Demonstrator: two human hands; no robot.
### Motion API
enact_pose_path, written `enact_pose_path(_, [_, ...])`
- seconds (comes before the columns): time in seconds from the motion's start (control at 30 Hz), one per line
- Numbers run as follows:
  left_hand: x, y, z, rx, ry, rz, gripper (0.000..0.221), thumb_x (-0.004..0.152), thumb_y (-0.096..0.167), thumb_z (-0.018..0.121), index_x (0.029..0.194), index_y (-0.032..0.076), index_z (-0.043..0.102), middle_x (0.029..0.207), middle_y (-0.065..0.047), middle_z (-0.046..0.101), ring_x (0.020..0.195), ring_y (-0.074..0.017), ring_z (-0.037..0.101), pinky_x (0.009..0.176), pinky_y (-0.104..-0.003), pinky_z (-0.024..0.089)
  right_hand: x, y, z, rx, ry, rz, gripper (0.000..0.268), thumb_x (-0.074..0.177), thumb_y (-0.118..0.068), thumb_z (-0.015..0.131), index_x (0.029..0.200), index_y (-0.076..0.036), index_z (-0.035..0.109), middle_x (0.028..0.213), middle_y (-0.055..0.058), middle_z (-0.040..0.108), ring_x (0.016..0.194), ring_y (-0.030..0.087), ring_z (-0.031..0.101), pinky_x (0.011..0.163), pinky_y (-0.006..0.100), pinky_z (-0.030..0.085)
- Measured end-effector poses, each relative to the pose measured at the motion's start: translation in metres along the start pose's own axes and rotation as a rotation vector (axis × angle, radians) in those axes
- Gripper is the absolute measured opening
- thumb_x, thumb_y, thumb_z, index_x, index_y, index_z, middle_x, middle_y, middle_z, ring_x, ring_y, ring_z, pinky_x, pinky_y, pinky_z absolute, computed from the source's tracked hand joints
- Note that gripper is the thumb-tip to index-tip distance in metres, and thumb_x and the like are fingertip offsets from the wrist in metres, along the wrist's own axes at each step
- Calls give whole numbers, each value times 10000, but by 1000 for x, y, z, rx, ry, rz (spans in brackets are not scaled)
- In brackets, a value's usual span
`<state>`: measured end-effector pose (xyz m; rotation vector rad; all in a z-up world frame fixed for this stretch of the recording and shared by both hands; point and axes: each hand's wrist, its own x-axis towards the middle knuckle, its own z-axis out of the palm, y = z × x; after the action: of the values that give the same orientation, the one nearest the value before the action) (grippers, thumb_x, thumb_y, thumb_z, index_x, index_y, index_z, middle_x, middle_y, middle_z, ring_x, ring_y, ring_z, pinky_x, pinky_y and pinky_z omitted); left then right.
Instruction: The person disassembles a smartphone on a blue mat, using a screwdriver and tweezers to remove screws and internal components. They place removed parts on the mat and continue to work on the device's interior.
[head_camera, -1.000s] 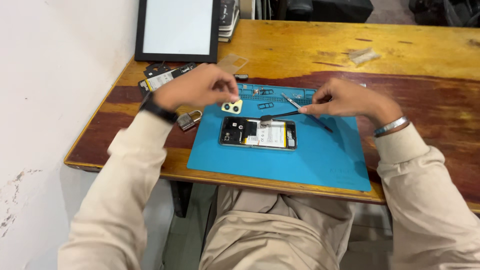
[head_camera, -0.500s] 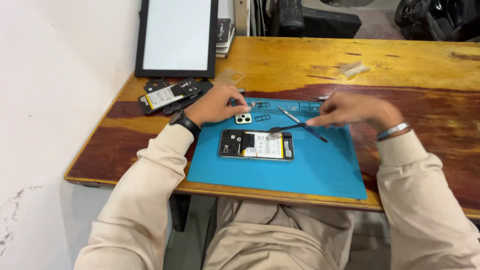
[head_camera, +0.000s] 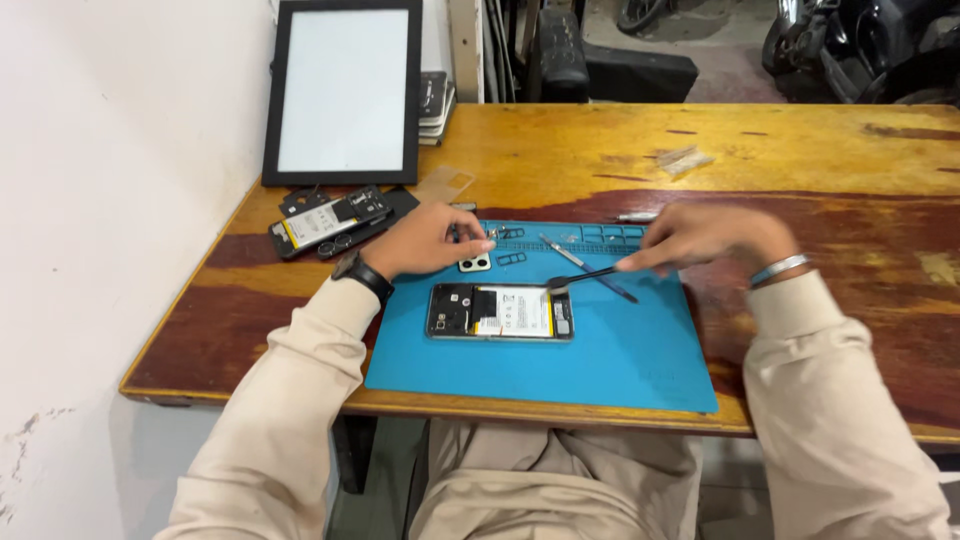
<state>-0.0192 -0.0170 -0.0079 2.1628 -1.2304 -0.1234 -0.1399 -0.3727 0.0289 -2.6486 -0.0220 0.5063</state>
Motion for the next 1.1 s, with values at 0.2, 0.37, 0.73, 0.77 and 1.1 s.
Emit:
enact_pose_path(0.2, [1, 2, -3, 26, -20, -26, 360, 882, 465, 740, 979, 123, 796, 787, -18, 715, 676, -123, 591, 599, -294, 479, 0, -4, 4, 40, -35, 44, 541, 702, -541, 851, 582, -23, 753, 471, 20, 516, 433, 147, 384, 462, 342, 226])
enact_pose_path(0.37, [0, 6, -5, 31, -27, -40, 369, 867, 471, 752, 984, 123, 794, 789, -21, 708, 681, -128, 589, 597, -294, 475, 5, -16, 13, 147, -187, -93, 478, 672, -492, 884, 580, -36, 776, 452, -16, 510, 424, 115, 393, 436, 312, 253])
enact_pose_path(0.73, [1, -7, -1, 1, -50, 16, 397, 887, 480, 745, 1042, 117, 788, 855, -7, 707, 742, -114, 592, 656, -271, 495, 6, -11, 16, 45, -146, -68, 496, 666, -525, 875, 597, -43, 782, 447, -3, 500, 398, 120, 384, 430, 326, 218])
enact_pose_path(0.77, [-1, -7, 1, -3, -54, -2, 398, 886, 479, 743, 1047, 118, 787, 852, -11, 702, 738, -118, 587, 649, -275, 491, 8, -14, 21, 82, -149, -93, 507, 673, -528, 880, 593, -39, 776, 452, -15, 513, 411, 106, 404, 435, 316, 246])
enact_pose_path(1.1, [3, -11, 0, 1, -69, -27, 442, 877, 529, 724, 1042, 122, 776, 820, -6, 675, 721, -117, 585, 623, -277, 477, -3, -19, 7, -7, -96, 16, 522, 669, -551, 843, 579, -41, 767, 446, -6, 436, 442, 152, 329, 483, 350, 216])
